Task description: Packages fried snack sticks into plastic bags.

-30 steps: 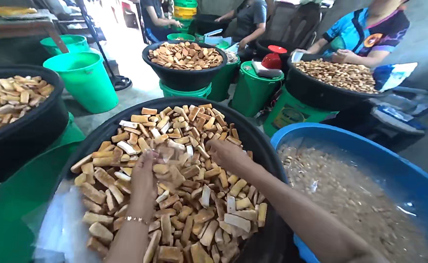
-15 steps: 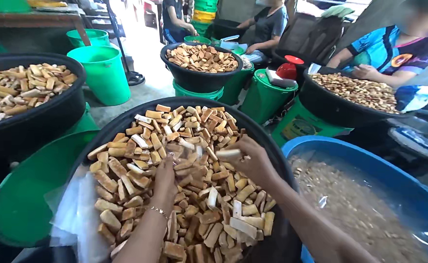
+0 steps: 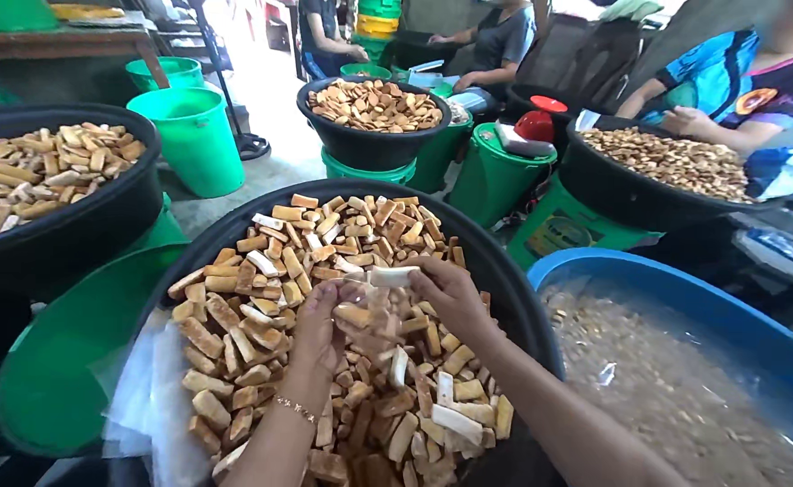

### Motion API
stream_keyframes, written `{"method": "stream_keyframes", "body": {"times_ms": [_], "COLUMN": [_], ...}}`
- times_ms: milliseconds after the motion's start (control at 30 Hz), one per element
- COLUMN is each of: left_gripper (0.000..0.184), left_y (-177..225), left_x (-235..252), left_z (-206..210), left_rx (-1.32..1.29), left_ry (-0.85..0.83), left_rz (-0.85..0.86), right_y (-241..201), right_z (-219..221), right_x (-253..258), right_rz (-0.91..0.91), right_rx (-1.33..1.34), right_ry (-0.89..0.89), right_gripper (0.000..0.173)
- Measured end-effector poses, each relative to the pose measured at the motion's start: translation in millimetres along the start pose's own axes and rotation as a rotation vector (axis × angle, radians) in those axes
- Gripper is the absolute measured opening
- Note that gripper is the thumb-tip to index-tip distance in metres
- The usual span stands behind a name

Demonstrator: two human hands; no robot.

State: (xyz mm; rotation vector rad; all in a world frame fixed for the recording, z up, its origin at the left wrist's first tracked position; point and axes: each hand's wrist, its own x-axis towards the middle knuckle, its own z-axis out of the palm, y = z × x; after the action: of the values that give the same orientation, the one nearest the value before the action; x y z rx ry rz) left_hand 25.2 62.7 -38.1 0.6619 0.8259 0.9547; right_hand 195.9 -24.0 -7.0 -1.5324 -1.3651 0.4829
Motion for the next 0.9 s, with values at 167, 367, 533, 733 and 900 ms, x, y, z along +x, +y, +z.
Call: {"method": "stream_keyframes", "body": {"times_ms": [167, 367, 533, 733, 900], "left_gripper": [0.023, 0.026, 0.032, 0.038, 0.028], "left_y": [13, 13, 10, 18, 15], "left_x": [11, -3, -16, -21, -25], "left_z": [-10, 2, 10, 10, 9], "left_rx": [-0.105, -0.034, 0.001, -0.022, -0.061], "left_ry": [0.204, 0.112, -0.026, -0.092, -0.263], "left_rz": [0.054, 0.054, 0.073, -0.011, -0.018], "right_y": [-15, -18, 0, 3, 9], "right_z": [-16, 9, 14, 5, 17], "right_x": [-25, -34, -21, -14, -14], "right_rz": [0.123, -0.07, -0.482, -0.557, -0.546], "right_rx": [0.4, 0.189, -0.278, -0.256, -0.294], "right_ry": [0.083, 0.161, 0.32, 0.324, 0.012], "right_gripper": [0.018, 0.016, 0.017, 0.019, 0.028]}}
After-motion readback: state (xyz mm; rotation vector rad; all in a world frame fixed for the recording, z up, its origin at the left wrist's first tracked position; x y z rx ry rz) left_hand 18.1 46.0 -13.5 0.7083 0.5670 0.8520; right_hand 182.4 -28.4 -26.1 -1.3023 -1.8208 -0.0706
